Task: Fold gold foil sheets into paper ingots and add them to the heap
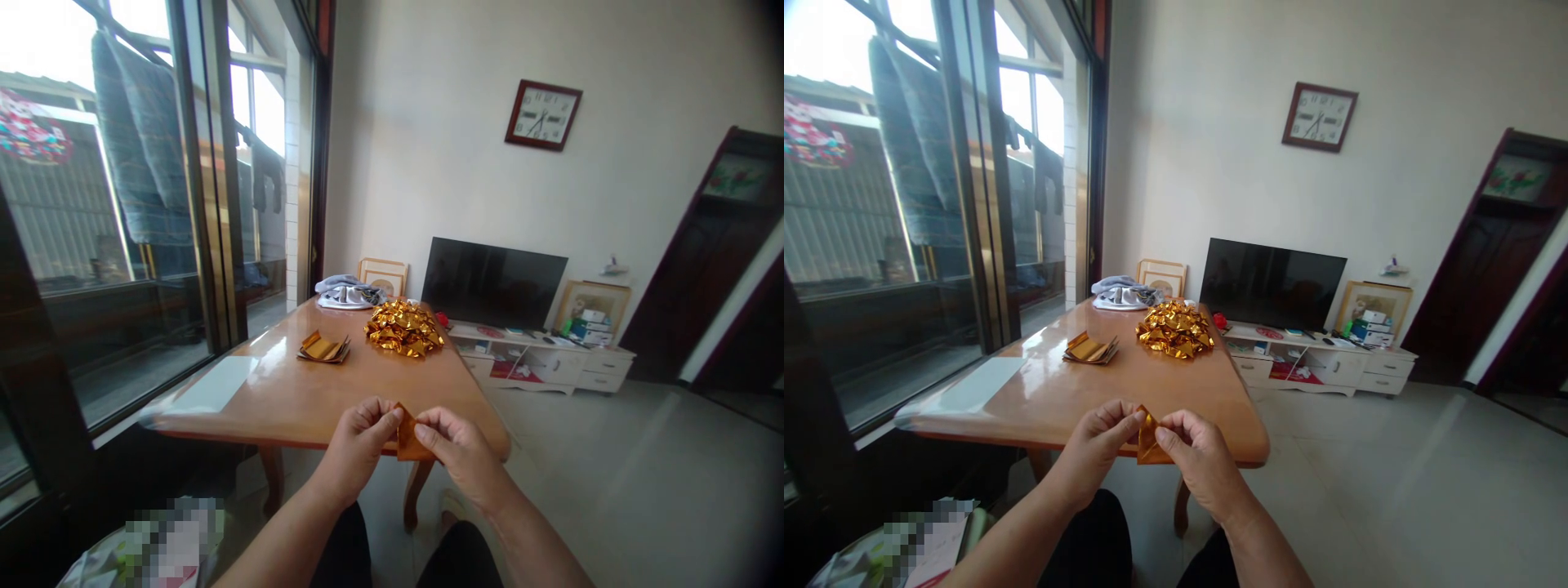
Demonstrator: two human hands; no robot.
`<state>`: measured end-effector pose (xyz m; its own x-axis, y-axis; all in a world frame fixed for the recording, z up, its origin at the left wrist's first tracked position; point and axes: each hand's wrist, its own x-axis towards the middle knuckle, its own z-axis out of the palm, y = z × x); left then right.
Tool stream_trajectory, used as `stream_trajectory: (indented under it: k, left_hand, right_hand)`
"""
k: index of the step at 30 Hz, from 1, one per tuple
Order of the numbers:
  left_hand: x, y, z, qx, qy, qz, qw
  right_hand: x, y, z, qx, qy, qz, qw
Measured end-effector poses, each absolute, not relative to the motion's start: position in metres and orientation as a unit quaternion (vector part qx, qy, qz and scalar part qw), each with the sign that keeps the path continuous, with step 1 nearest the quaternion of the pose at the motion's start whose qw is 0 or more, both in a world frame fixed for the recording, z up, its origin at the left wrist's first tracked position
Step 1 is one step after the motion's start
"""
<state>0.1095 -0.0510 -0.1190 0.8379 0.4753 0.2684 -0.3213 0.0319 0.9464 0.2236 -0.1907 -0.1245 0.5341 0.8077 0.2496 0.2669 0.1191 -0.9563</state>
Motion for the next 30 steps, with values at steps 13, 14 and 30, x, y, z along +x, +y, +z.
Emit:
stream_trajectory:
  k: [13,14,30]
  left_hand:
    - [0.112,-0.056,-0.128,0.67,0.051,0.343,0.656]
    - [0.112,-0.056,-0.128,0.68,0.062,0.371,0.629]
    - [0.117,-0.063,-0.136,0.698,0.112,0.436,0.557]
  right_hand:
    - [0.218,-0.192,-0.121,-0.663,-0.438,0.116,0.596]
    - [0.217,-0.192,-0.121,-0.673,-0.437,0.094,0.59]
    - [0.205,-0.186,-0.124,-0.725,-0.458,-0.1,0.505]
